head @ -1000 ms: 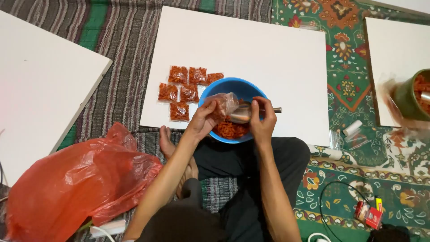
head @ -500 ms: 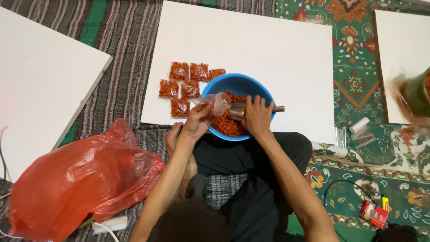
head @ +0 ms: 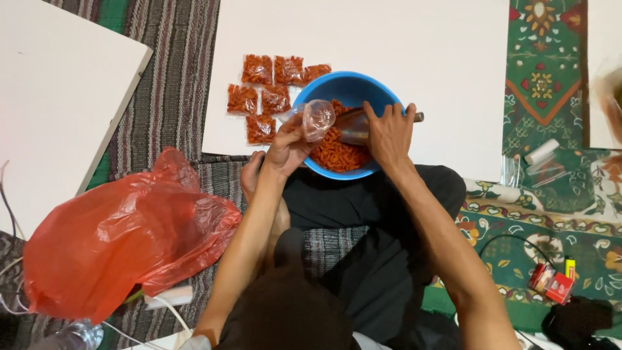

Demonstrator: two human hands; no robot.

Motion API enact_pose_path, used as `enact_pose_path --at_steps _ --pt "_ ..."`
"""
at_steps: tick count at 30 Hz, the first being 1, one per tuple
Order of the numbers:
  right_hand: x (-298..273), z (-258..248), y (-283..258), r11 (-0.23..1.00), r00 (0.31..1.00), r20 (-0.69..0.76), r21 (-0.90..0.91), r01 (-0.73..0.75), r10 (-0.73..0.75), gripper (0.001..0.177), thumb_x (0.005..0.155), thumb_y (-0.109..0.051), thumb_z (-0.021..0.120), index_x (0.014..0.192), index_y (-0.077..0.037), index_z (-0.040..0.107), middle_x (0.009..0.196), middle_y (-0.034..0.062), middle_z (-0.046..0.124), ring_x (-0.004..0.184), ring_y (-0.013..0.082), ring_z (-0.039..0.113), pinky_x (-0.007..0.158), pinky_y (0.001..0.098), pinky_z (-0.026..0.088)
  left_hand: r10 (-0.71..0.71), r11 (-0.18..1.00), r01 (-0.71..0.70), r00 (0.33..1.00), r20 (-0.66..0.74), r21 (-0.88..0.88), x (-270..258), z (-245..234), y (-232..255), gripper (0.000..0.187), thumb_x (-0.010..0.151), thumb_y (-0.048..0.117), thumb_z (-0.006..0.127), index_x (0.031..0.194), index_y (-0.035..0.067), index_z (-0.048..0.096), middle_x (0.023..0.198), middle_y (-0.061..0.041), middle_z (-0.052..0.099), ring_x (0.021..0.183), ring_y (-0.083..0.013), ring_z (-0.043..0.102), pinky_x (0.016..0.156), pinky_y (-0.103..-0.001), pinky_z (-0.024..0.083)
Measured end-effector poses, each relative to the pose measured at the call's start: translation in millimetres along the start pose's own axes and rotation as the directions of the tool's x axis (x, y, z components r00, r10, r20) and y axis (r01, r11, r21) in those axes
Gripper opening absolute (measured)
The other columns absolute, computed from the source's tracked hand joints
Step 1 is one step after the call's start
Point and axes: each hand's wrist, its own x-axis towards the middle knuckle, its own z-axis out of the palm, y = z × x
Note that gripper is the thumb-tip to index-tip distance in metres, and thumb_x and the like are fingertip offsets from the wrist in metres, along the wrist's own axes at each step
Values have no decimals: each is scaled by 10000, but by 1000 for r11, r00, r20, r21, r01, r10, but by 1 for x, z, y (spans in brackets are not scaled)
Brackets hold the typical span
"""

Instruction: A person is sitting on the floor, using a metal scoop to fill small plastic bags with snacks from a large blue bowl.

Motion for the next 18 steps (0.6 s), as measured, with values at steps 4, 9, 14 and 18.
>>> enact_pose_path --at_steps 4,9,14,18 --pt "-7 17 -9 989 997 56 138 51 -59 620 674 -260 812 1280 -263 681 819 96 605 916 313 575 940 549 331 -2 1000 2 1000 0 0 -16 13 8 229 913 146 742 1138 177 717 1109 -98 744 1013 -246 727 955 -486 612" --pt "6 17 -13 953 997 76 299 -53 32 509 765 -180 683 1248 -339 712 786 84 586 869 299 564 896 510 320 -33 993 39 998 47 -111 -10 45 23 169 924 225 739 1067 139 715 987 -115 748 939 -248 726 969 -462 600" --pt "5 2 1 921 992 111 376 -105 67 438 831 -175 621 1224 -328 740 752 82 593 848 301 580 895 511 314 -27 997 24 999 -42 -74 -8 25 12 289 933 375 715 1034 105 719 970 -97 767 955 -219 746 995 -460 594" --pt "6 -1 8 906 987 133 401 -134 87 459 831 -179 618 1243 -346 731 727 67 593 820 281 591 893 500 297 1 999 -3 999 -34 -41 0 -36 0 183 995 172 646 1157 113 704 1036 -118 771 986 -227 758 988 -452 610"
